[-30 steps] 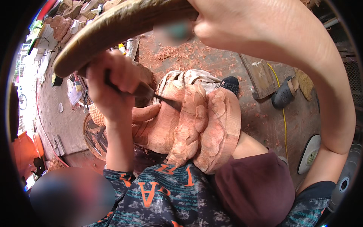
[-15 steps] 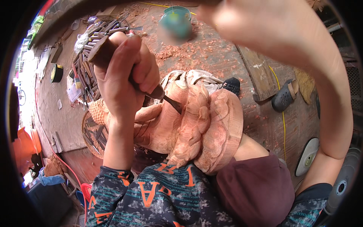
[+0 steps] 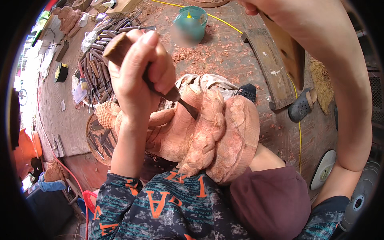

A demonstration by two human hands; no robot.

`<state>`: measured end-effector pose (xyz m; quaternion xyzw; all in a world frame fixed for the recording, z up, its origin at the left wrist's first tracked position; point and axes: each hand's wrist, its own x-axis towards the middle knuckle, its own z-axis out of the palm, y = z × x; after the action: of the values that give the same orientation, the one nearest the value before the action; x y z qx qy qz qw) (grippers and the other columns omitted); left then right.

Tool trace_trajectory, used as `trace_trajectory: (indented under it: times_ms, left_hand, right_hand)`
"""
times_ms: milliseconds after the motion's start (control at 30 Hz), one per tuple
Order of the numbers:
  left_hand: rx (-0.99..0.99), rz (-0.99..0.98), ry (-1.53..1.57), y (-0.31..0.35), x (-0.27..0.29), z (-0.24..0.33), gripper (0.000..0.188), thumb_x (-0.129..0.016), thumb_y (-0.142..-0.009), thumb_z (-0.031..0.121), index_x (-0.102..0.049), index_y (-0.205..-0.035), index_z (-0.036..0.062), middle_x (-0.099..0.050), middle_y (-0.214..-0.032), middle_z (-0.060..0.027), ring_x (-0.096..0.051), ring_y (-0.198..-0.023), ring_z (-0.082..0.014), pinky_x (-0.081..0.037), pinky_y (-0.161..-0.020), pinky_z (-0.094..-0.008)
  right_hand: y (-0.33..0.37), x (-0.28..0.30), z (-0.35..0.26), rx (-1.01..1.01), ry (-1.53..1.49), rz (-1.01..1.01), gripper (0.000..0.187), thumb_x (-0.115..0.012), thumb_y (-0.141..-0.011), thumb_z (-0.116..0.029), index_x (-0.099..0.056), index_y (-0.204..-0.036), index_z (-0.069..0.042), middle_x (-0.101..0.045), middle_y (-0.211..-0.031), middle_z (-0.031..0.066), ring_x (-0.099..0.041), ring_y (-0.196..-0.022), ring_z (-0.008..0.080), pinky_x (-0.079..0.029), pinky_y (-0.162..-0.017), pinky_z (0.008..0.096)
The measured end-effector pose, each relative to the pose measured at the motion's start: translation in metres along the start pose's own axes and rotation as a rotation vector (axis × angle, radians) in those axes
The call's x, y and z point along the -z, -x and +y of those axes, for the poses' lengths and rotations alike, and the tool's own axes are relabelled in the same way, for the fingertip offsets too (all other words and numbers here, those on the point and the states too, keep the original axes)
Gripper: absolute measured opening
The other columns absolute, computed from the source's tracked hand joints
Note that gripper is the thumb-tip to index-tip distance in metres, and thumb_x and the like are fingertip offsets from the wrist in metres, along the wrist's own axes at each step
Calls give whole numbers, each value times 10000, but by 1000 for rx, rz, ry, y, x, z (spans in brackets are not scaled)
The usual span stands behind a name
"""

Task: The person carves a wooden Buddha statue using a chisel and a wooden mallet. They repeatedly strike the chisel to shape the wood, occasionally switching tools from a nearby collection. The person works on the statue's back and head, removing wood shavings as they refine the details.

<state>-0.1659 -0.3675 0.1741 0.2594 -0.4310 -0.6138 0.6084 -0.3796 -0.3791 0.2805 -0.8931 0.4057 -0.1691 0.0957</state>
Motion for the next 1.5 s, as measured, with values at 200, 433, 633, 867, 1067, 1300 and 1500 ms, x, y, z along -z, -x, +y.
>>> trace_trajectory:
  times_ms: [200,433,633,867,1067,1300,1500]
  left_hand:
    - [30,3,86,-4,-1,3,325,-638,-914,111,-489,-629,65,-471,-437,-20,-426,-328,-84,-313,-316,-233]
    - [29,-46,-207,1,-10,3,232,-575,-953,112,-481,-742,81,-395,-496,-11,-366,-369,-92,-281,-338,-243]
    - [22,-63,-114,1,-7,2,178,-570,-950,104,-499,-789,78,-379,-493,-4,-351,-377,-86,-284,-343,-246]
    - [27,-96,-94,0,-6,-1,236,-576,-948,103,-455,-747,80,-403,-497,-17,-360,-365,-96,-299,-338,-251]
    - [92,-24,-20,-1,-6,-2,219,-626,-914,127,-518,-730,73,-452,-481,-21,-394,-366,-89,-299,-357,-233]
    - [33,90,-44,2,0,-4,211,-586,-939,191,-477,-794,85,-398,-533,-2,-366,-400,-95,-296,-362,-241]
    - [-14,118,101,-3,2,-4,348,-672,-888,171,-492,-606,74,-465,-472,-13,-432,-350,-96,-344,-339,-244]
  right_hand:
    - [3,0,1,-25,4,6,366,-688,-747,-18,-539,-1082,-14,-624,-884,89,-611,-782,184,-490,-720,324]
    - [4,-3,-4,-14,23,-5,366,-698,-746,-22,-538,-1076,-14,-622,-870,81,-608,-766,173,-488,-709,318]
    - [5,-2,-3,-24,25,-4,366,-706,-746,-26,-538,-1070,-13,-620,-857,74,-604,-752,163,-486,-700,313]
    - [2,-3,-3,-39,25,-3,366,-716,-745,-30,-537,-1065,-13,-618,-842,66,-601,-736,152,-484,-689,307]
    - [3,-9,-6,-15,55,-9,367,-724,-745,-34,-536,-1059,-12,-616,-829,59,-598,-722,143,-482,-679,301]
    - [1,-16,-7,-49,59,25,368,-734,-744,-38,-536,-1054,-12,-614,-815,51,-594,-706,132,-479,-668,295]
    - [0,-17,-3,-261,-117,173,370,-742,-744,-42,-535,-1048,-12,-612,-802,44,-591,-692,122,-477,-659,290]
